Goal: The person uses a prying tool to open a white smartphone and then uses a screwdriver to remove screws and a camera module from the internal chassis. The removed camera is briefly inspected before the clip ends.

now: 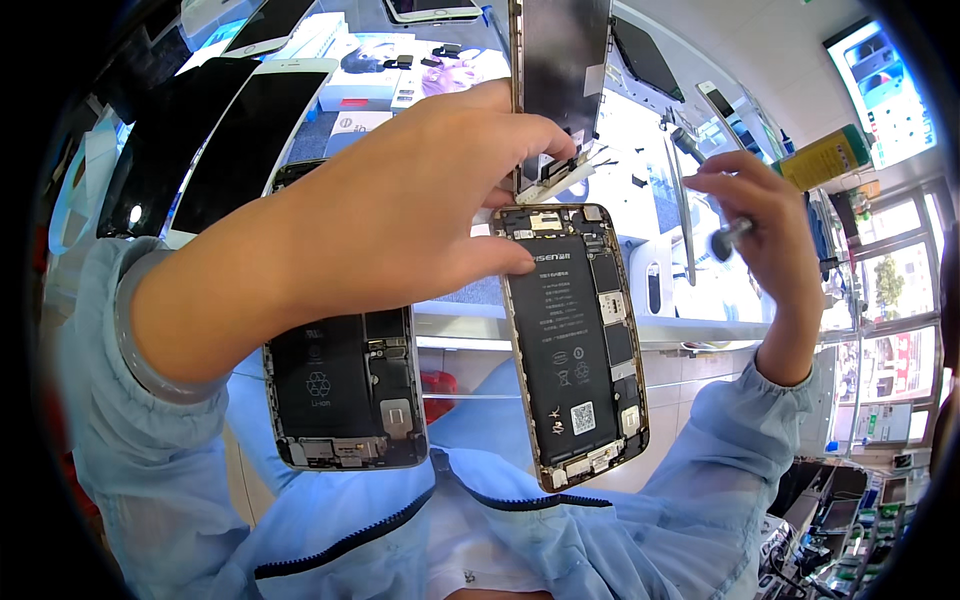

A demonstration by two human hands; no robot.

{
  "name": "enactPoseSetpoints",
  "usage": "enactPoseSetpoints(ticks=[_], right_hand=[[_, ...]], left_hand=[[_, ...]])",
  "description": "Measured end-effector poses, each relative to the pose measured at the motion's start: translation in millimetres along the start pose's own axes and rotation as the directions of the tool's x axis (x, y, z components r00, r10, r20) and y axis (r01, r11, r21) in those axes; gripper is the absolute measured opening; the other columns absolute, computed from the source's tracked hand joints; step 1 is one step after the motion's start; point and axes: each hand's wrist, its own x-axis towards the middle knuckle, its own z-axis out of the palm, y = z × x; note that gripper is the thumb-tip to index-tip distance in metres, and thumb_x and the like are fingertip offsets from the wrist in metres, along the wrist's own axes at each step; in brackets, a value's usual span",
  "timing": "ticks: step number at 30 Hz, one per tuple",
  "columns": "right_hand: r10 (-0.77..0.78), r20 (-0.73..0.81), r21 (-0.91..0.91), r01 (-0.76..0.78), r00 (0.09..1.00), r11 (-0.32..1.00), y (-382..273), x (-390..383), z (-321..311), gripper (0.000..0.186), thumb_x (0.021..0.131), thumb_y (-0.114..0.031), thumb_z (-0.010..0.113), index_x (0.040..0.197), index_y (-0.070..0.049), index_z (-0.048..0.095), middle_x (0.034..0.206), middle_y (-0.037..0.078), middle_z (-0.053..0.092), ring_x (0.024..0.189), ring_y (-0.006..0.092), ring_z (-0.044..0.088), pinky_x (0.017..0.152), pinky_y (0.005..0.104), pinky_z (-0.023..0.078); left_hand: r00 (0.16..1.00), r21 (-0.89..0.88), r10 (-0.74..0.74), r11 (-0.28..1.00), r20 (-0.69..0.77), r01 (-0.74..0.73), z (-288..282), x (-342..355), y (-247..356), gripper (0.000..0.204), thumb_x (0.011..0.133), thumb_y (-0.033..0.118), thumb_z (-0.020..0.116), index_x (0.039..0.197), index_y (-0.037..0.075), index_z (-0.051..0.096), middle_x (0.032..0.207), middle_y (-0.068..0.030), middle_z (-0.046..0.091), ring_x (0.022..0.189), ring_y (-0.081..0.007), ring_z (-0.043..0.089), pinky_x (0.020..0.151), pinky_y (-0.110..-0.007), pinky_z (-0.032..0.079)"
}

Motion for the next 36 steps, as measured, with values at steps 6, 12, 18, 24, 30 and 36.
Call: enactPoseSetpoints(ticks=[6,12,18,24,30,36], right_hand=[[-0.064,0.056,-0.342,0.080,0.996,0.936,8,-6,19,0.030,0.069,0.003,0.068,0.097,-0.008,0.065,0.082,0.006,0.060,0.069,0.0227,0.063,0.058,0.0325,0.051],[-0.312,-0.199,-0.268,0.254,0.929,0.929,10,-10,10,0.024,0.074,-0.002,0.068,0.095,-0.005,0.058,0.087,0.011,0.066,0.066,0.0232,0.066,0.059,0.0301,0.054],[-0.261,-0.366,0.104,0.318,0.893,0.942,-23,-19,23,0.019,0.075,-0.011,0.071,0.086,-0.003,0.057,0.073,0.012,0.064,0.052,0.0163,0.058,0.048,0.0255,0.048],[-0.463,-0.386,-0.040,0.487,0.798,0.873,-43,-16,29,0.023,0.069,-0.019,0.072,0.074,-0.005,0.056,0.062,0.007,0.054,0.046,0.0150,0.049,0.041,0.0244,0.040],[-0.542,-0.380,-0.064,0.563,0.750,0.824,-43,-12,32,0.015,0.062,-0.014,0.060,0.073,-0.004,0.058,0.064,0.007,0.055,0.042,0.0130,0.045,0.037,0.0236,0.037],[-0.431,-0.343,0.053,0.475,0.835,0.878,-48,-10,31,0.024,0.058,-0.009,0.060,0.081,-0.001,0.064,0.070,0.009,0.061,0.046,0.0148,0.053,0.038,0.0244,0.040]], left_hand=[[0.999,-0.035,-0.047,0.998,0.016,0.048,0,2,3,0.062,0.068,-0.007,0.072,0.125,0.006,0.051,0.116,-0.0095,0.047,0.107,-0.0266,0.057,0.095,-0.039,0.051],[0.997,-0.032,-0.075,0.997,0.021,0.076,-1,1,6,0.062,0.068,-0.008,0.071,0.125,0.007,0.051,0.115,-0.0088,0.047,0.109,-0.0272,0.057,0.097,-0.039,0.050],[0.997,-0.033,-0.075,0.997,0.023,0.076,1,2,3,0.063,0.067,-0.009,0.071,0.125,0.006,0.051,0.116,-0.0088,0.047,0.110,-0.0267,0.056,0.097,-0.040,0.050],[0.992,-0.022,-0.120,0.992,0.034,0.120,0,2,4,0.062,0.067,-0.010,0.070,0.124,0.006,0.051,0.116,-0.0090,0.047,0.111,-0.0272,0.056,0.096,-0.039,0.050],[0.996,0.025,-0.091,0.996,0.023,0.090,0,3,6,0.062,0.066,-0.011,0.071,0.123,0.006,0.052,0.116,-0.0092,0.048,0.111,-0.0270,0.056,0.096,-0.039,0.051],[0.994,-0.019,-0.106,0.994,0.022,0.107,-1,3,7,0.063,0.066,-0.010,0.072,0.123,0.006,0.052,0.115,-0.0093,0.048,0.111,-0.0264,0.056,0.096,-0.038,0.051]])
